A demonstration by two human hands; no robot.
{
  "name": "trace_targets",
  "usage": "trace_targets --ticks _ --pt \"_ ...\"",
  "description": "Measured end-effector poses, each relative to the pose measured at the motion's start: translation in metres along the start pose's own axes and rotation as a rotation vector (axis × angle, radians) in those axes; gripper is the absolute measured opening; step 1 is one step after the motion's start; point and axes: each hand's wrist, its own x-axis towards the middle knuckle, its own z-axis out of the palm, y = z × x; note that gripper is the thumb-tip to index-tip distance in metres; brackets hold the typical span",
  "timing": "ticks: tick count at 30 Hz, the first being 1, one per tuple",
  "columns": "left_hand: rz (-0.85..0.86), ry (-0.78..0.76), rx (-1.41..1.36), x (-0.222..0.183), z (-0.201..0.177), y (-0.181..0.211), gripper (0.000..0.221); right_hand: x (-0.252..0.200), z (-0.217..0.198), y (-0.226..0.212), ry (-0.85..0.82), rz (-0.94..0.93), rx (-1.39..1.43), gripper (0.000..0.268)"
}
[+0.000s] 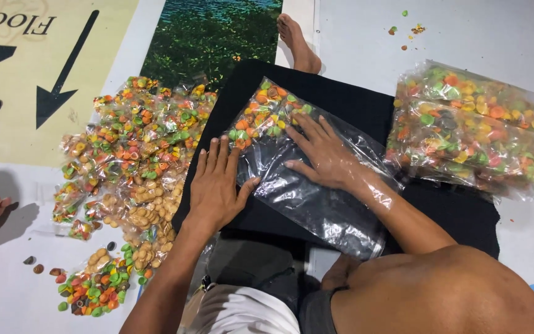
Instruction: Packing small individually wrapped candies into clear plastic bags.
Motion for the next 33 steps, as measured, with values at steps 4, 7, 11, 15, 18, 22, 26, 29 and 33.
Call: trace_targets --ticks 4,7,11,15,18,22,26,29,33 --pt "-0.001 -0.032 0.031 0.001 -0.001 -0.001 0.079 0.011 -0.008 0.002 -0.113 0.043 0.038 0.077" --pt "-0.014 -0.034 0.045 -0.002 0.0 -0.001 0.079 0.0 -0.009 0.002 -0.075 -0.019 -0.024 0.077" --pt "-0.039 0.003 0.048 -0.004 0.005 -0.005 0.08 -0.027 -0.011 -0.005 -0.058 -0.072 0.048 0.081" --pt "-0.015 0.105 -0.035 -0.01 0.0 -0.005 0.082 -0.042 -0.012 -0.012 -0.042 -0.004 0.011 0.077" --pt "0.008 0.212 -0.179 -0.019 -0.007 -0.005 0.076 -0.044 -0.008 -0.012 0.032 -0.012 0.061 0.075" --pt "0.057 0.627 -0.411 -0.034 -0.022 -0.008 0.041 -0.043 -0.015 -0.017 -0.003 0.048 0.098 0.072" --pt "-0.09 0.866 -0.511 -0.063 -0.021 -0.051 0.026 -0.044 -0.015 -0.019 0.013 0.04 0.111 0.073" --pt "-0.286 0.858 -0.383 -0.083 0.015 -0.117 0.031 -0.044 -0.014 -0.018 0.002 0.062 0.111 0.072" --pt "-0.466 0.784 -0.278 -0.113 0.059 -0.187 0.021 -0.041 -0.019 -0.022 -0.02 0.088 0.112 0.07"
